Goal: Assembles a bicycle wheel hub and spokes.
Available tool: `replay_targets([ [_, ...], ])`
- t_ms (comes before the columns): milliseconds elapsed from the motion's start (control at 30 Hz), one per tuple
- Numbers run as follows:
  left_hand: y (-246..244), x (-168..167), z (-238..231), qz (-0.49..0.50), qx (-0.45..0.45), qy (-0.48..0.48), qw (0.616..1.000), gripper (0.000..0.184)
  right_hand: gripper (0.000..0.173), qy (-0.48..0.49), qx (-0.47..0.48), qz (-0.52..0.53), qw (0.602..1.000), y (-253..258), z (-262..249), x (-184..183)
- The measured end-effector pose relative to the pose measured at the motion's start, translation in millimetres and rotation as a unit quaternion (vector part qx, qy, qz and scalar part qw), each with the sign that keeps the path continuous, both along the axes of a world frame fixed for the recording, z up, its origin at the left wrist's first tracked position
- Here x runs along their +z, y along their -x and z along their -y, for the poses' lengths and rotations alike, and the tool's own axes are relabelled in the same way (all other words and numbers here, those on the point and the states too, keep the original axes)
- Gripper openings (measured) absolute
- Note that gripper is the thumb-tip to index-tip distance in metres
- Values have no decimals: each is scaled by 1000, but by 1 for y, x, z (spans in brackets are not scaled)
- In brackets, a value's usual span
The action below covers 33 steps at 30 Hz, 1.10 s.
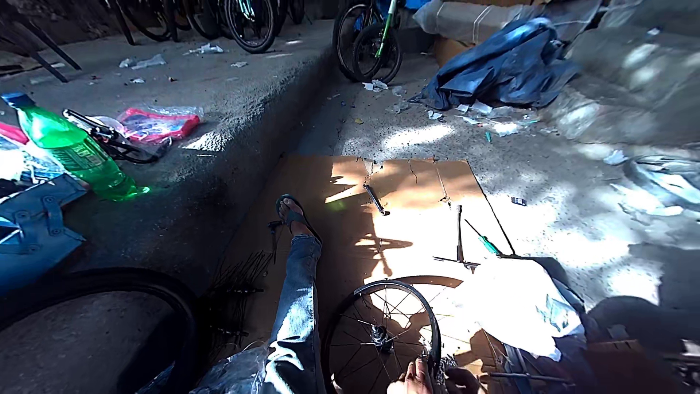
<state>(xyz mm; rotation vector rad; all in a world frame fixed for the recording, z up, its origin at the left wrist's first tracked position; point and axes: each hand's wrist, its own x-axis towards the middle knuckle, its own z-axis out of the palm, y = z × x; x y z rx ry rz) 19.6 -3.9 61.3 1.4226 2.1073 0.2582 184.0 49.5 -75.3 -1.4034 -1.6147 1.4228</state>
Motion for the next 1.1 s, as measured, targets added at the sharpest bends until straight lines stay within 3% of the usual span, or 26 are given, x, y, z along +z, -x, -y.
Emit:
replay_targets([
  [67, 8, 19, -7, -5, 10, 25, 1000, 40, 27, -80, 43, 49, 995, -3, -3, -26],
  [167, 16, 33, -13, -25, 36, 16, 999, 40, 30, -9, 85, 112, 990, 20, -8, 0],
  [300, 43, 68, -14, -68, 122, -123, 983, 36, 46, -46, 57, 80, 994, 54, -12, 15],
  [400, 78, 98, -8, 64, 167, -262, 948, 31, 66, -11, 40, 11, 999, 63, -30, 20],
  [467, 95, 111, -10, 184, 166, -320, 914, 31, 56, -13, 9, -37, 999, 64, -41, 43],
  [567, 105, 133, -9, 278, 135, -339, 888, 28, 41, -209, -22, -59, 976, 62, -56, 77],
  [667, 106, 146, -14, 297, 86, -351, 884, 29, 56, -262, 80, -137, 952, 58, -70, 118],
  [767, 106, 151, -23, 285, 50, -360, 887, 30, 59, -211, 134, -163, 954, 74, -74, 137],
  [900, 100, 151, -30, 236, 19, -386, 892, 31, 38, -119, 26, -203, 972, 110, -70, 136],
  [1000, 100, 140, -30, 224, 55, -405, 885, 29, 36, -41, -9, -223, 974, 128, -64, 134],
  [1100, 113, 125, -33, 250, 112, -397, 876, 27, 45, -1, 14, -189, 982, 128, -58, 134],
])
